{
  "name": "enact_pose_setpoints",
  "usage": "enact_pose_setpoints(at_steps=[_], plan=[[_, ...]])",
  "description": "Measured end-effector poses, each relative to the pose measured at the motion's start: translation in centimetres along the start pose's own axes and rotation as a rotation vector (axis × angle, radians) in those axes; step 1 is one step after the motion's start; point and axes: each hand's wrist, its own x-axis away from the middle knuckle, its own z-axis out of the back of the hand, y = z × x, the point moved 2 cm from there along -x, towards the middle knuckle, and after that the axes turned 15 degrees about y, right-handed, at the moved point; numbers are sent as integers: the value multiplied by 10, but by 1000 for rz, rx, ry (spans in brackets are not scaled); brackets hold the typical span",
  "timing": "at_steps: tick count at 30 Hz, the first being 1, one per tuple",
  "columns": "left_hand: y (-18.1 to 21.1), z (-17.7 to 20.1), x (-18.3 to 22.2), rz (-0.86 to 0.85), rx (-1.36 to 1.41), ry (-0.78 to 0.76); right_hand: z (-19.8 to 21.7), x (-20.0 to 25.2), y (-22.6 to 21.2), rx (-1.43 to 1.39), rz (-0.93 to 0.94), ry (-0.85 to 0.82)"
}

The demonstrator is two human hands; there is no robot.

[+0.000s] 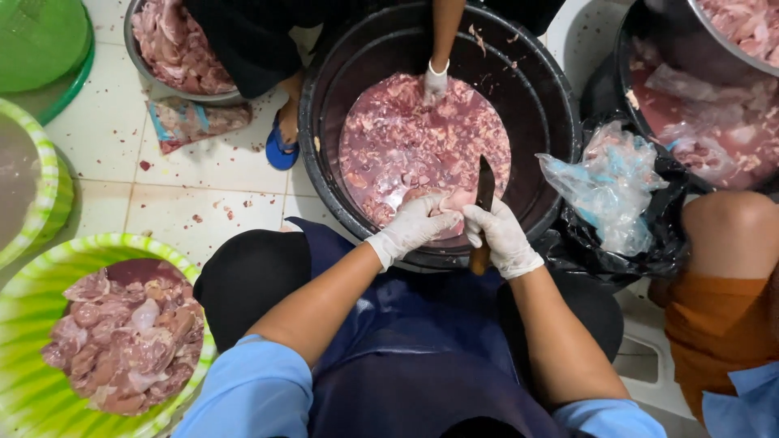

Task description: Trimming and processing raw chicken pieces with a knife in a production environment.

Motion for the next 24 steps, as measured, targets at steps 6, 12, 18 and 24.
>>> enact_pose_setpoints(at_steps=[6, 12, 18, 24], plan=[[-9, -11, -14, -44, -305, 205, -3, -3, 3, 36, 9, 21], [-4, -7, -4, 3, 165, 146, 14, -20, 36, 33, -9, 54], [-5, -4, -8, -22, 383, 124, 17, -18, 33, -9, -56, 83], [-35, -8, -28, 54, 303, 290, 21, -19, 31, -84, -115, 93]])
